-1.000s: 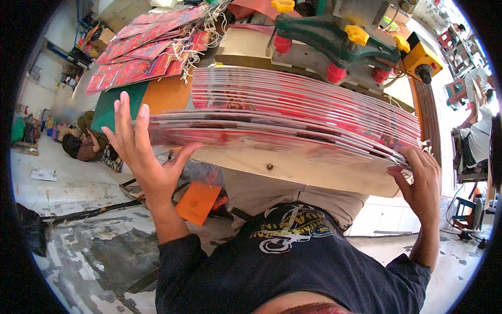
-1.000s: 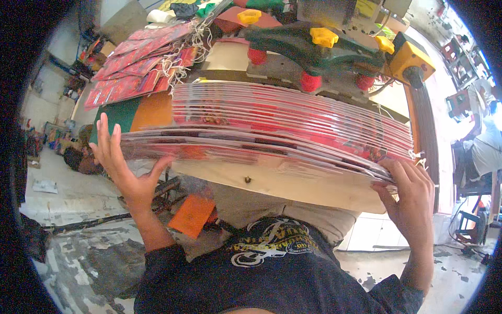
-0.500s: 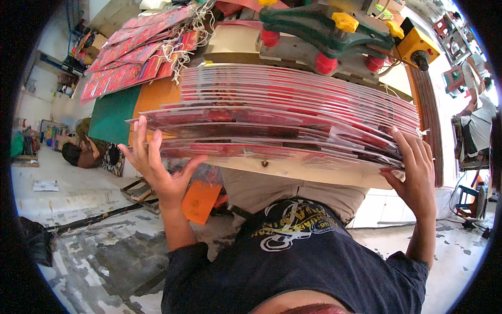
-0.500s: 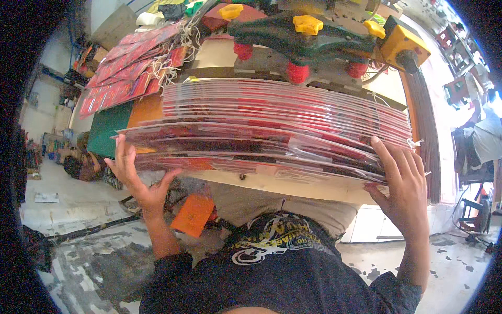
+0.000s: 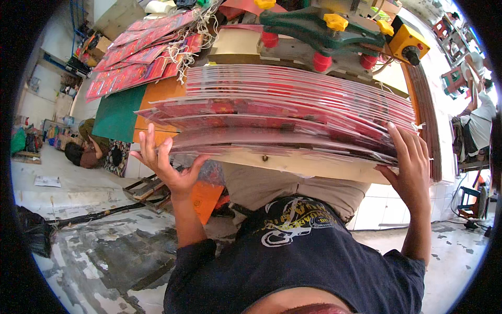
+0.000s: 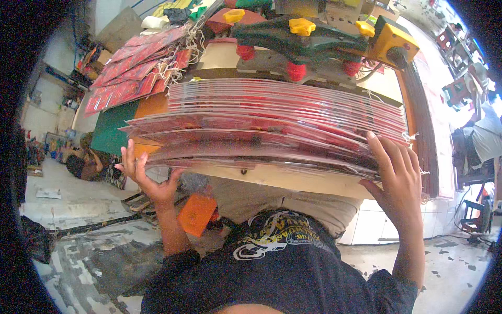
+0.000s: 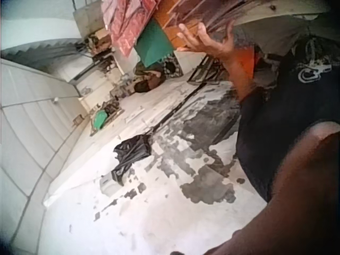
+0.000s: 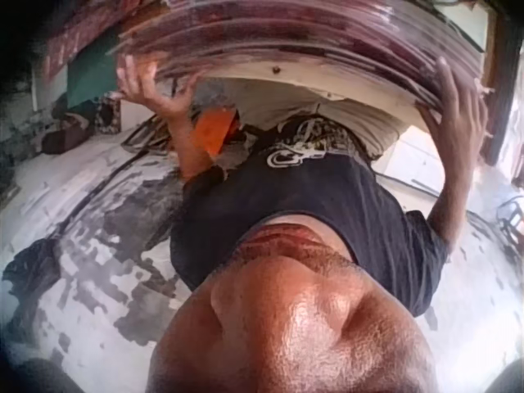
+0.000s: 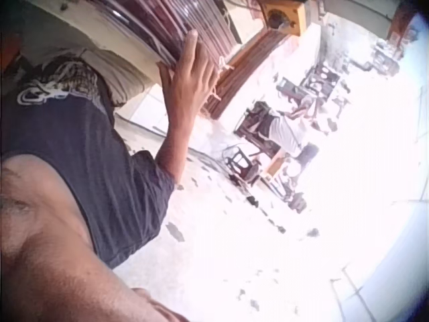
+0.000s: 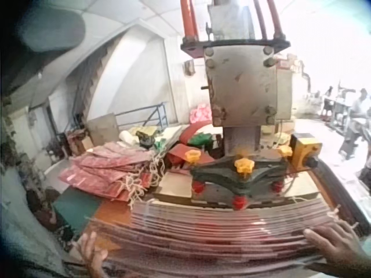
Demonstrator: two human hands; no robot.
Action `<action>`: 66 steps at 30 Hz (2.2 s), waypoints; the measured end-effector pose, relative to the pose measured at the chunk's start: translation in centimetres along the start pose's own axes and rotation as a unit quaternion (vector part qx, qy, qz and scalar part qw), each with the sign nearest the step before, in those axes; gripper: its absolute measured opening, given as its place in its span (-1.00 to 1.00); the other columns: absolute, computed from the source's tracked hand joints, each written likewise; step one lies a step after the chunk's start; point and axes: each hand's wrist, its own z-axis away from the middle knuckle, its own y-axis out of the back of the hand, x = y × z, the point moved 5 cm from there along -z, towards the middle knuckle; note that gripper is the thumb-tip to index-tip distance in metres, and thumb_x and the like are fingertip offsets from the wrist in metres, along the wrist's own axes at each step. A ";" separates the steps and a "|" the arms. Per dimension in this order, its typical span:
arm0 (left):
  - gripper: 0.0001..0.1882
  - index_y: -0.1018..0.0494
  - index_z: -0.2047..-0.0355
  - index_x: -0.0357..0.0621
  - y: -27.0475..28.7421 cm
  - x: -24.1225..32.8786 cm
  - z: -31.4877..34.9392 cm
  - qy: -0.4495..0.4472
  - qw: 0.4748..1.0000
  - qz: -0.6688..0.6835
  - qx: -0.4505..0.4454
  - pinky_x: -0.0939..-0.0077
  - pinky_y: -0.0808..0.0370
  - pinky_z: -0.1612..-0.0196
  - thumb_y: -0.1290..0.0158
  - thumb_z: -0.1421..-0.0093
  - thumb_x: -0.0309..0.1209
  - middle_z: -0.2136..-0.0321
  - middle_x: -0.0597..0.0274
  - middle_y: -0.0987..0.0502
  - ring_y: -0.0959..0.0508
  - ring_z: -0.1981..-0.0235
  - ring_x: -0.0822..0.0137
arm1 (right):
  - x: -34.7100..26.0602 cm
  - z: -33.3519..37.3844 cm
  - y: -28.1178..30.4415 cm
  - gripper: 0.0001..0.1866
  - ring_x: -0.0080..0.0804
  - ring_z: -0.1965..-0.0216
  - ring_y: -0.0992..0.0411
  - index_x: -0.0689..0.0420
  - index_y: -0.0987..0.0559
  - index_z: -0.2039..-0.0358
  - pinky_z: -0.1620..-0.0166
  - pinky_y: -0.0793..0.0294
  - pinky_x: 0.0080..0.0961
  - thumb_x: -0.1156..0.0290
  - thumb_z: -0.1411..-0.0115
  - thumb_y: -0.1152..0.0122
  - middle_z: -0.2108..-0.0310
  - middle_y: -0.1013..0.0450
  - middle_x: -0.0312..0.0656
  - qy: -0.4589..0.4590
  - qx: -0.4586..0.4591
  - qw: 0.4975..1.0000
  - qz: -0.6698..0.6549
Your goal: The person organizes and stacks red paper bags or wrappers at a processing machine, flipping through them by hand and checking the alignment before gathering them into a bundle.
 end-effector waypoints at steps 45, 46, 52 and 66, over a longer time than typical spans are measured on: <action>-0.59 -0.52 0.23 0.08 2.0 0.2 1.7 -0.066 0.996 -0.054 0.033 0.11 -0.29 0.01 -0.35 0.00 -0.05 0.23 0.28 -0.42 -0.36 0.10 0.12 | 2.4 -1.8 -1.0 -0.78 0.03 -0.24 -0.35 0.29 -0.55 0.41 -0.24 -0.31 -0.13 0.38 -0.29 -0.19 -0.15 -0.46 0.01 -0.054 0.115 0.985 -0.119; -0.62 -0.52 0.26 0.07 2.3 0.2 1.5 -0.059 0.997 -0.041 0.029 0.13 -0.29 0.02 -0.35 0.01 -0.10 0.26 0.28 -0.43 -0.38 0.13 0.12 | 2.5 -1.8 -1.2 -0.78 0.02 -0.23 -0.36 0.29 -0.55 0.41 -0.24 -0.32 -0.13 0.39 -0.29 -0.19 -0.14 -0.46 0.01 -0.060 0.111 0.984 -0.126; -0.75 -0.51 0.47 0.14 4.6 2.5 -1.4 -0.025 0.998 -0.031 0.041 0.32 -0.23 0.15 -0.30 0.22 -0.28 0.41 0.37 -0.39 -0.39 0.31 0.20 | 2.6 -1.8 -1.4 -0.80 0.02 -0.18 -0.40 0.30 -0.55 0.40 -0.20 -0.35 -0.14 0.41 -0.30 -0.18 -0.11 -0.48 0.00 -0.062 0.117 0.984 -0.122; -0.73 -0.46 0.48 -0.05 4.2 3.9 -3.4 0.082 0.986 -0.007 -0.146 0.32 -0.21 0.10 -0.23 0.29 -0.49 0.42 0.28 -0.41 -0.42 0.29 0.20 | 2.4 -1.7 -0.6 -0.82 -0.05 -0.15 -0.41 0.22 -0.53 0.43 -0.16 -0.37 -0.12 0.37 -0.19 -0.27 -0.10 -0.49 -0.08 0.014 0.131 0.991 -0.036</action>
